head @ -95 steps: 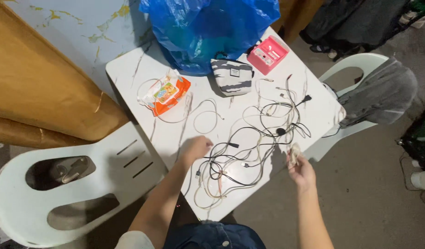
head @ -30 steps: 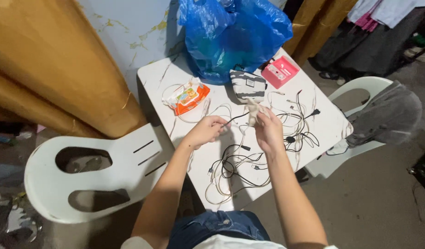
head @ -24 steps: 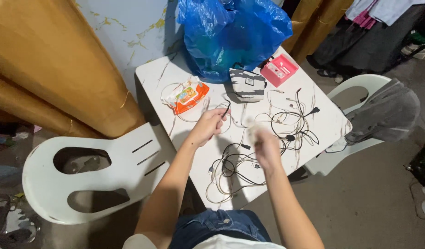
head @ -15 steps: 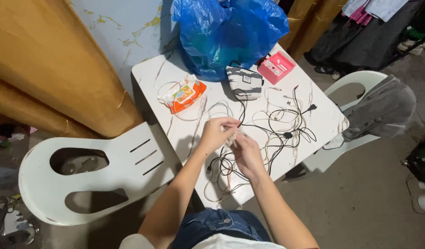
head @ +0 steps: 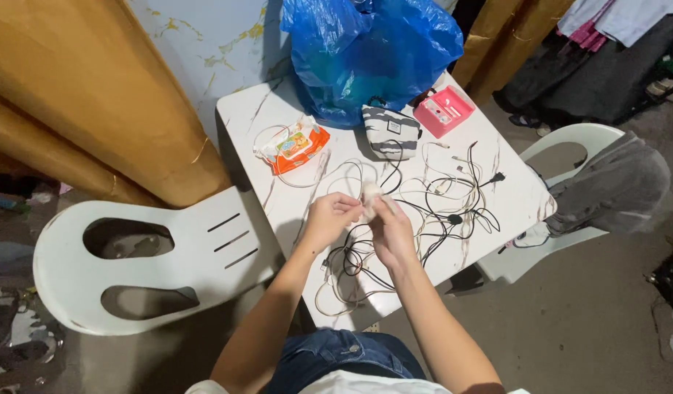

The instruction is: The person untangles and wipes several black and white cables on a white table using a small white cloth. They handle the cables one at a time, wiping along the length of each cord and occasionally placing them back on the table.

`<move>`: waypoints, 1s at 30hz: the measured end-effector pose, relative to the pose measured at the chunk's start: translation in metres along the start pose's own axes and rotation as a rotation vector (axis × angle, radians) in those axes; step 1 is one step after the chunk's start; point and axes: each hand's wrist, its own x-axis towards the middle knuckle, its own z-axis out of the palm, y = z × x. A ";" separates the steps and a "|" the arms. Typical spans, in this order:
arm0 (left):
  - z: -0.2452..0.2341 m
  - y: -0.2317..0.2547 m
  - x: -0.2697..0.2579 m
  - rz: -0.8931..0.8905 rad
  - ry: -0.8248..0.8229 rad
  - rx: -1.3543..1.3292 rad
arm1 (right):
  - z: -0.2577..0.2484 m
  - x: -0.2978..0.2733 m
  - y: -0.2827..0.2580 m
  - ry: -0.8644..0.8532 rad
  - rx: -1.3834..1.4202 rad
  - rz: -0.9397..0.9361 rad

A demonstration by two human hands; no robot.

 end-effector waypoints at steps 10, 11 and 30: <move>-0.012 0.013 -0.022 -0.017 -0.041 0.179 | -0.063 0.056 -0.001 -0.329 0.080 0.038; -0.018 0.014 -0.025 -0.017 -0.037 0.215 | -0.069 0.065 -0.003 -0.220 0.090 0.080; -0.036 -0.015 -0.048 0.183 -0.057 0.461 | -0.099 0.120 0.012 0.162 0.352 0.239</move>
